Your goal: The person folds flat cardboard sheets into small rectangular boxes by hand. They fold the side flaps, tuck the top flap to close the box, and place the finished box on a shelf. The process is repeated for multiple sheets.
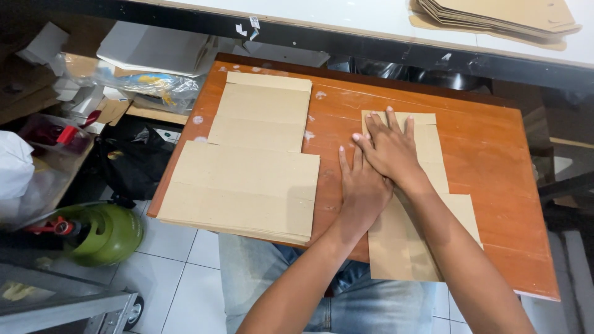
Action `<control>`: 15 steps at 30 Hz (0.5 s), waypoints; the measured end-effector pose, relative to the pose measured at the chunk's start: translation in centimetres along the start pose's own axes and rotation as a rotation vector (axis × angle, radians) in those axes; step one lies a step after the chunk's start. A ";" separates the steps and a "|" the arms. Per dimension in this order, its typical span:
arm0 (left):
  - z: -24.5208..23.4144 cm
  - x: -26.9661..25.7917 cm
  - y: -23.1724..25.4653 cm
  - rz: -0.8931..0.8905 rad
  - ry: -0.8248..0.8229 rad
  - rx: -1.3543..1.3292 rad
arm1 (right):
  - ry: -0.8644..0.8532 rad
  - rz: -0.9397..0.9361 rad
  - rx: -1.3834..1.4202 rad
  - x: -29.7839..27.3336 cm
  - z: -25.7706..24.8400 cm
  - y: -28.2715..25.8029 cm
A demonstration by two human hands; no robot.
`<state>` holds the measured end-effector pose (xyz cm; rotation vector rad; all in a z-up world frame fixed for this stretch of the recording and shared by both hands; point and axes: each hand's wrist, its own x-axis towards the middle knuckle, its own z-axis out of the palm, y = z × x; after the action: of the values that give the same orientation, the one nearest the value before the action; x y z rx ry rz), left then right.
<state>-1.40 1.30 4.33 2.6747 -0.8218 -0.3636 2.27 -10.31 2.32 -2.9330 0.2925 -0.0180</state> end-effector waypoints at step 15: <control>-0.1 0.9 0.4 -0.014 -0.142 0.053 | -0.113 0.014 -0.071 0.7 -0.6 -1.4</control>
<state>-0.82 0.51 4.42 2.7299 -0.8647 -0.5474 3.18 -9.22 3.18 -2.9874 0.3027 0.1625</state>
